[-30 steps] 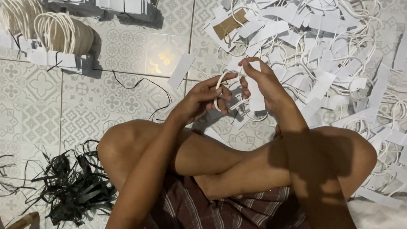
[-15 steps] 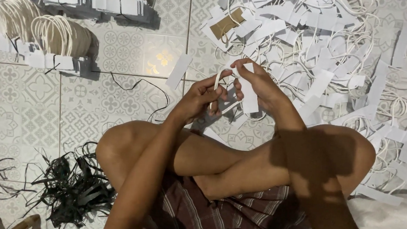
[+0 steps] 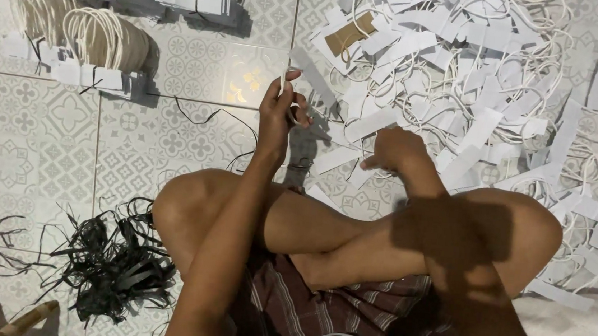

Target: Attaching white string loops to paper tags by hand while sitting on the floor.

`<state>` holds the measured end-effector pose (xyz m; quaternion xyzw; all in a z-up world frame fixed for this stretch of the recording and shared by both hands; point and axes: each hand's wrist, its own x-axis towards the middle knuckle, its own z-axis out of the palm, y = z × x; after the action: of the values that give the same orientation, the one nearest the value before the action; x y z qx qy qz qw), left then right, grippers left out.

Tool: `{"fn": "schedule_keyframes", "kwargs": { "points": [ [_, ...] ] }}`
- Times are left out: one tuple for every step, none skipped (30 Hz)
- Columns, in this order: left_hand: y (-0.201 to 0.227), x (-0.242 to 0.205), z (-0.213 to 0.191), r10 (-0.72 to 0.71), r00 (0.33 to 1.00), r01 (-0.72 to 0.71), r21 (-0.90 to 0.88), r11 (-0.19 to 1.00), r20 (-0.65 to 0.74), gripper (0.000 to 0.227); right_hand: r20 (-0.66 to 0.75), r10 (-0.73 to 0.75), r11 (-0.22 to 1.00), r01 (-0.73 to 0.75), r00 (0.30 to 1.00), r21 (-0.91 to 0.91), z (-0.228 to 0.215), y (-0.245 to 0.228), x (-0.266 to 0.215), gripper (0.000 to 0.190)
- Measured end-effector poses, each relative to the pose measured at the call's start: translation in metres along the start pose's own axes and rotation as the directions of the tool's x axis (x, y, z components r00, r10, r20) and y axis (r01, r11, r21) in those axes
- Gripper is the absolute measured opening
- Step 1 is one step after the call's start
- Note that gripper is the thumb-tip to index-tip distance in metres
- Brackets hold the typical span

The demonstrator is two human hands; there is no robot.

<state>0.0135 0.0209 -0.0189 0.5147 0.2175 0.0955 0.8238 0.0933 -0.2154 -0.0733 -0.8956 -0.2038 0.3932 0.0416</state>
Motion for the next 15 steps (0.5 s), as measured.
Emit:
{"fn": "schedule_keyframes", "kwargs": {
  "points": [
    [0.0, 0.0, 0.0, -0.001, 1.0, 0.001, -0.003, 1.0, 0.001, 0.041, 0.0, 0.002, 1.0, -0.002, 1.0, -0.002, 0.0, -0.006, -0.005, 0.044],
    [0.0, 0.0, 0.001, 0.007, 1.0, -0.008, 0.034, 0.999, 0.015, 0.041, 0.041, -0.018, 0.999, 0.019, 0.999, -0.037, -0.001, -0.012, -0.011, 0.042],
    [0.0, 0.001, 0.002, 0.015, 0.999, -0.017, 0.071, 0.997, 0.029, 0.041, 0.083, -0.036, 0.997, 0.042, 0.996, -0.072, -0.001, -0.017, -0.016, 0.041],
    [-0.002, 0.001, 0.0, 0.015, 0.999, -0.017, 0.07, 0.997, 0.029, 0.041, 0.083, -0.036, 0.996, 0.042, 0.996, -0.073, -0.002, -0.022, -0.018, 0.041],
    [-0.003, 0.002, -0.001, 0.009, 0.999, -0.011, 0.076, 0.997, 0.036, 0.041, 0.104, -0.063, 0.995, 0.07, 0.993, -0.064, -0.003, -0.027, -0.02, 0.039],
    [-0.005, 0.003, -0.002, 0.003, 0.999, -0.006, 0.083, 0.997, 0.044, 0.041, 0.125, -0.092, 0.994, 0.099, 0.988, -0.053, -0.004, -0.032, -0.021, 0.038],
    [-0.006, 0.004, -0.003, 0.004, 0.999, -0.007, 0.084, 0.996, 0.044, 0.041, 0.124, -0.093, 0.994, 0.1, 0.988, -0.053, 0.001, -0.027, -0.015, 0.038],
    [-0.007, 0.004, -0.004, 0.001, 0.999, -0.006, 0.093, 0.996, 0.051, 0.042, 0.125, -0.128, 0.992, 0.129, 0.984, -0.003, 0.006, -0.023, -0.009, 0.034],
    [-0.007, 0.005, -0.006, -0.002, 0.998, -0.004, 0.102, 0.995, 0.058, 0.042, 0.125, -0.163, 0.986, 0.158, 0.979, 0.046, 0.012, -0.018, -0.003, 0.03],
    [-0.008, 0.006, -0.007, -0.001, 0.998, -0.006, 0.104, 0.995, 0.06, 0.042, 0.123, -0.164, 0.986, 0.159, 0.979, 0.047, 0.008, -0.018, -0.005, 0.03],
    [-0.009, 0.006, -0.009, 0.004, 0.998, -0.011, 0.112, 0.994, 0.056, 0.043, 0.079, -0.186, 0.972, 0.172, 0.979, 0.158, 0.004, -0.018, -0.007, 0.018],
    [-0.01, 0.007, -0.01, 0.01, 0.999, -0.016, 0.12, 0.993, 0.052, 0.043, 0.034, -0.204, 0.945, 0.188, 0.978, 0.266, 0.001, -0.018, -0.008, 0.015],
    [-0.009, 0.006, -0.009, 0.012, 0.999, -0.018, 0.122, 0.992, 0.052, 0.043, 0.032, -0.206, 0.945, 0.19, 0.978, 0.267, -0.011, -0.022, -0.017, 0.015],
    [-0.009, 0.006, -0.008, 0.033, 0.999, -0.037, 0.118, 0.992, 0.032, 0.042, -0.018, -0.252, 0.892, 0.239, 0.968, 0.384, -0.022, -0.026, -0.026, 0.017],
    [-0.009, 0.005, -0.006, 0.055, 0.998, -0.056, 0.114, 0.992, 0.012, 0.04, -0.074, -0.289, 0.822, 0.287, 0.954, 0.491, -0.033, -0.03, -0.036, 0.029]
  ]
}}
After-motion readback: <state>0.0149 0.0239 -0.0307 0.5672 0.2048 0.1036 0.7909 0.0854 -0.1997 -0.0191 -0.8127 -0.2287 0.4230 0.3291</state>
